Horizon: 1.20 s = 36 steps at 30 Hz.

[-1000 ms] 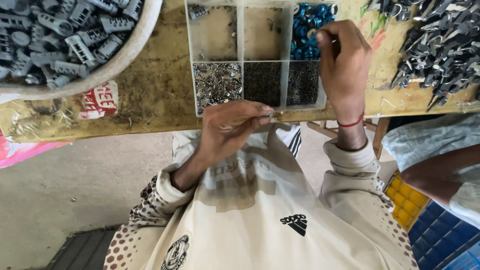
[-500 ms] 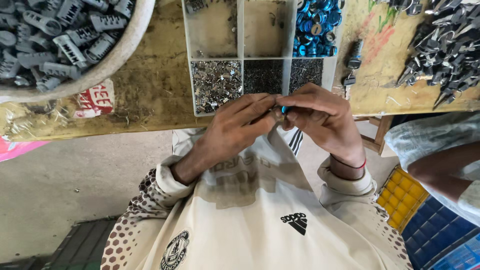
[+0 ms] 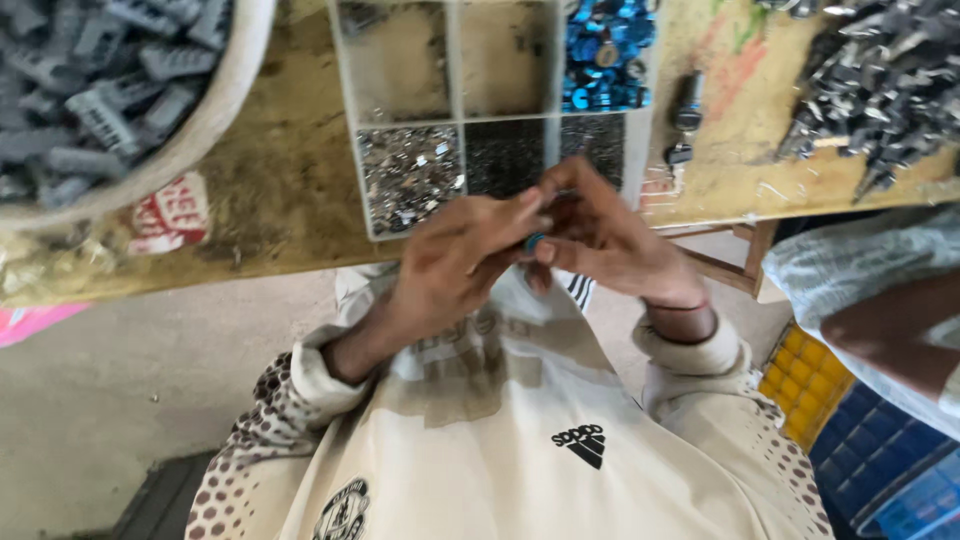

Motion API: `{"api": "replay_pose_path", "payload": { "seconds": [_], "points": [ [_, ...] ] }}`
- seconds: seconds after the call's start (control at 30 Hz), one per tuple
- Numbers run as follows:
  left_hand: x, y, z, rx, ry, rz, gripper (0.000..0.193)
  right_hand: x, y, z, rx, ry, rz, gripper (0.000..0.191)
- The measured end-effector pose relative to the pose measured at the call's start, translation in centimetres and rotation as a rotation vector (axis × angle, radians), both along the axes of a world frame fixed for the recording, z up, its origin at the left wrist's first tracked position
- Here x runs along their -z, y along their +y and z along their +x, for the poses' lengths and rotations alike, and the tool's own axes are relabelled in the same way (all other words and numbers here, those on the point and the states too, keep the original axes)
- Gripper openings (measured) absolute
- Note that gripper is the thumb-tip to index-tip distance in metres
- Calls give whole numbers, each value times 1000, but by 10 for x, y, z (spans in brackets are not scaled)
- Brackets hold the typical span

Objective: The person sits at a workshop table assembling small metal fastener parts by hand. They repeatedly pick a metal base and a blue cap from a compartment tray, press the parts together between their fingers, and place the finished assembly aside, continuing the cycle with new parts.

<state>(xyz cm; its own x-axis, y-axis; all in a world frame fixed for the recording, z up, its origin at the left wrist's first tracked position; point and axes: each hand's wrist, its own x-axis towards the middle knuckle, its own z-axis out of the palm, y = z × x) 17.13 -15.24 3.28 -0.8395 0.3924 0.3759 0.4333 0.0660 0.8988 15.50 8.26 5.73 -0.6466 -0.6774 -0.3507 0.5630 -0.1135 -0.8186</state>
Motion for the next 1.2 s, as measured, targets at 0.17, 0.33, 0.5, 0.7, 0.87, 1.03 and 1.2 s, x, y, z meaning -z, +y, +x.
{"api": "replay_pose_path", "payload": {
  "seconds": [0.17, 0.33, 0.5, 0.7, 0.87, 1.03, 1.2],
  "points": [
    [-7, 4, 3, 18, -131, 57, 37, -18, -4, 21, 178, -104, -35, 51],
    [-7, 8, 2, -104, -62, 115, 35, -2, 61, 23, 361, 664, 1317, 16],
    [-1, 14, -5, -118, -101, 171, 34, 27, 96, 17, 579, 633, 1001, 32],
    [-6, 22, 1, -71, -101, 141, 34, -11, 25, 42, 909, 465, 563, 32],
    [-10, 16, 5, -167, -89, 34, 34, -1, -22, 46, 822, 868, 733, 54],
    [-13, 5, 7, -147, -244, 89, 35, 11, 8, 40, 91, 1239, 687, 60],
    [-6, 11, 15, -117, -262, 115, 23, -46, -12, 8, -122, 1093, 804, 70]
  ]
}}
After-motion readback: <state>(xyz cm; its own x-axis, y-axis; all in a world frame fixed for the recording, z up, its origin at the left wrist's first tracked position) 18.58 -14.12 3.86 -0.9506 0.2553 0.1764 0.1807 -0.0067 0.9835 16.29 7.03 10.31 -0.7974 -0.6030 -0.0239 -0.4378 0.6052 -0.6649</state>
